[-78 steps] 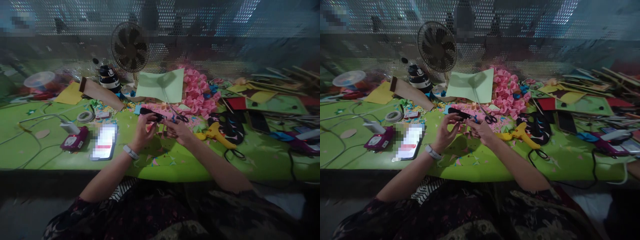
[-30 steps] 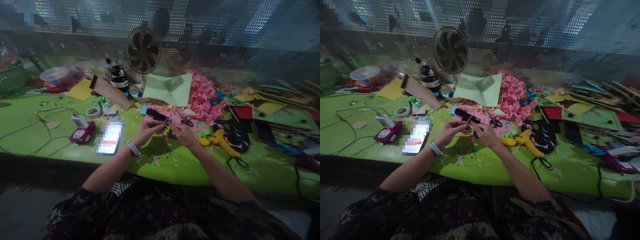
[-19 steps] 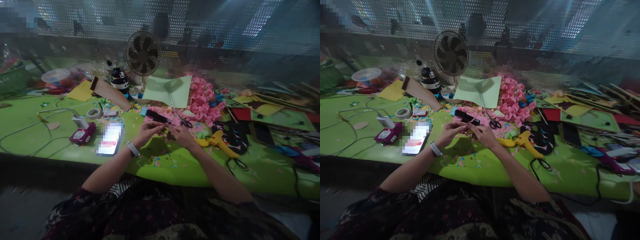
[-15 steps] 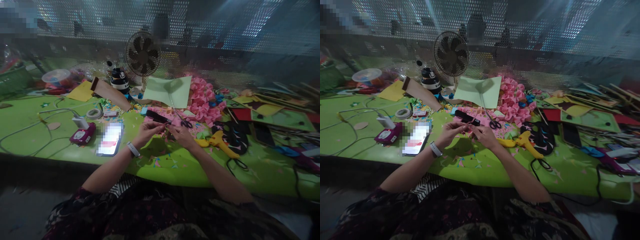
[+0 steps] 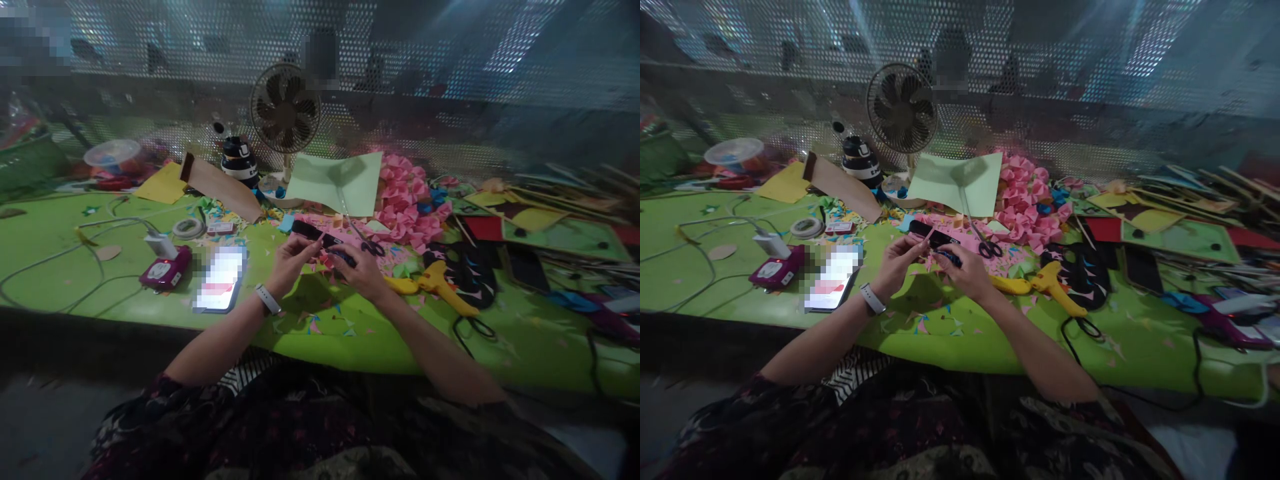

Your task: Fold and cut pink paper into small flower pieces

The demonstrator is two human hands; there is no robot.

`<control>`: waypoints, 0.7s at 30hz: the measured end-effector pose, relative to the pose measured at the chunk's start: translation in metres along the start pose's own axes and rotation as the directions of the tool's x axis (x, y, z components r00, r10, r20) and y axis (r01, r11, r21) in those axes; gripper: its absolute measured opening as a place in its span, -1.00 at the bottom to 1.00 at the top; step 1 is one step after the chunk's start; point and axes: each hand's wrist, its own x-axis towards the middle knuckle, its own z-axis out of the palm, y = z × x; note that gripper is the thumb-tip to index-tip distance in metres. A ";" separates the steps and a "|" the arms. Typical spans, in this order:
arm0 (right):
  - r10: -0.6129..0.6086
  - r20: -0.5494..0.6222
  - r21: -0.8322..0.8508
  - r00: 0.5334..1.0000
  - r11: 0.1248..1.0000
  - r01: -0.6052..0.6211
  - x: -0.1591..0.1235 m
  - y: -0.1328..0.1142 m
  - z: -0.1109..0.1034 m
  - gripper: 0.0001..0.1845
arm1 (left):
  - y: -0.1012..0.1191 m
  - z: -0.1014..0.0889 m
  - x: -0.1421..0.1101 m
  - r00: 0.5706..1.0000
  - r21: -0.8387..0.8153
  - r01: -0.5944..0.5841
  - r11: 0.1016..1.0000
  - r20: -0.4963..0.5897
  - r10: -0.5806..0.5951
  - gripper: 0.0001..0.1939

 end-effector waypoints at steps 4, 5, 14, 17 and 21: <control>-0.140 -0.076 0.036 0.987 0.989 0.143 0.000 0.008 0.005 -0.70 | -0.001 -0.002 0.003 0.998 -0.021 -0.034 0.999 -0.046 0.033 -0.62; -0.138 -0.064 0.052 0.988 0.989 0.141 -0.001 0.010 0.006 -0.72 | -0.002 -0.002 0.004 0.999 -0.025 -0.031 0.999 -0.035 0.030 -0.63; -0.142 -0.064 -0.015 0.988 0.990 0.141 -0.004 0.009 0.009 -0.68 | -0.002 -0.001 0.004 0.996 -0.055 -0.066 0.996 -0.066 0.063 -0.67; -0.193 -0.098 -0.070 0.976 0.980 0.187 -0.004 0.009 0.013 -0.72 | -0.003 0.001 0.003 0.992 -0.061 -0.079 0.995 -0.101 0.073 -0.66; -0.143 -0.040 -0.024 0.989 0.990 0.142 -0.003 0.014 0.013 -0.70 | -0.003 0.002 0.002 0.996 -0.061 -0.078 0.995 -0.058 0.075 -0.72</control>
